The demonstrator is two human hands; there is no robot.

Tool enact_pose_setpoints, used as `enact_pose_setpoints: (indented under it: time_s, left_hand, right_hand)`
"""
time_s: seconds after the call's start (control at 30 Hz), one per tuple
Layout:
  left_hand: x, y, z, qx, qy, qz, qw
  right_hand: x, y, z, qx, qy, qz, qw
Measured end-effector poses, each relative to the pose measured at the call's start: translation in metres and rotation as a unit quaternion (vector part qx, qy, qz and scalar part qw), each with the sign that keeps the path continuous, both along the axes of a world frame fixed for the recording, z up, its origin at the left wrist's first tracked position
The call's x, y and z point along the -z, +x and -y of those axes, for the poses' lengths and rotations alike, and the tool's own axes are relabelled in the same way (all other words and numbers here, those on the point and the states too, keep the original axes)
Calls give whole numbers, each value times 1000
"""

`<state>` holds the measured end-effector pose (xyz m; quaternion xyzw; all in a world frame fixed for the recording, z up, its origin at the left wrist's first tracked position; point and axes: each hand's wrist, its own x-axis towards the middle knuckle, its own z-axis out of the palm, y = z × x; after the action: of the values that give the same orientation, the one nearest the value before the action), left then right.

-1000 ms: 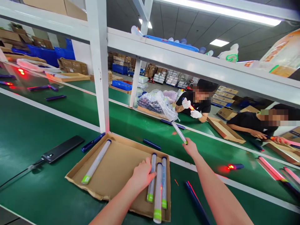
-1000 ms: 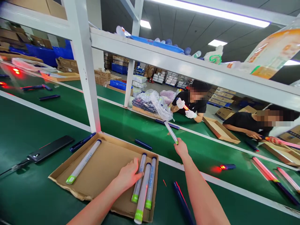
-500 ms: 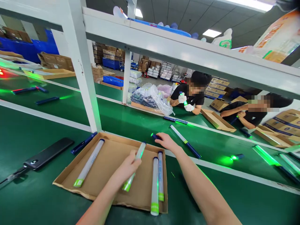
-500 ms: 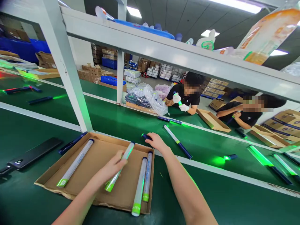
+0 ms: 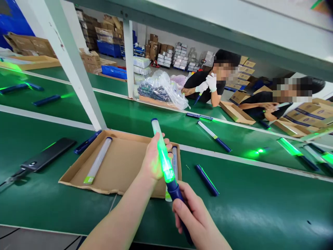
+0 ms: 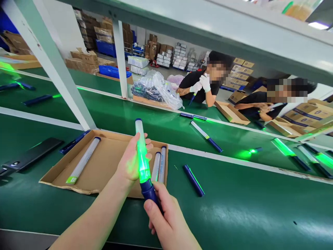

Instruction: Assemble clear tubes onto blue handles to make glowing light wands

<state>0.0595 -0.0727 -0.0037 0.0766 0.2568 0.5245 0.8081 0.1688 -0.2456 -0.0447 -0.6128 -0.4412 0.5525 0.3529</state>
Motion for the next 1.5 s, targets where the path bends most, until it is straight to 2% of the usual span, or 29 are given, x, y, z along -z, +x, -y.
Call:
enact_pose_setpoints:
  time_s: [0.13,0.23,0.4,0.6,0.73,0.9,1.03,1.17,1.33,1.4,1.5]
  left_hand:
    - [2,3,9,-20,26,1,999]
    - [2,2,12,-12,53,-7,999]
    - [1,1,14,-32,94,-54,994]
    - [7,1,14,-19,83,-46,995]
    - [13,2,16,-18,75,-50,996]
    - [18,6,21,-75,102,-80,989]
    - [22,8,21,-67,85,-92,990]
    - [28,5,18,-77,74,-73,992]
    - [33,-4,16,-47,120,-15,992]
    - [32,-6,15,-29,127,6,991]
    - [29,-7,13,-12,88,36,995]
  right_hand:
    - [-2,1,4,14,12,35,999]
    - [-5,1,8,21,28,79,996]
    - [-6,-2,10,33,37,123,991]
    - [1,-10,11,40,-16,50,998]
    - [4,-14,9,34,-3,88,996]
    - [9,-15,6,44,-14,80,996]
    - [14,-17,7,23,4,137,990]
    - [13,-22,5,10,32,188,982]
    - [12,-25,-2,-41,28,165,985]
    - [15,-26,-5,-40,57,167,984]
    - [19,-29,-9,-19,102,213,972]
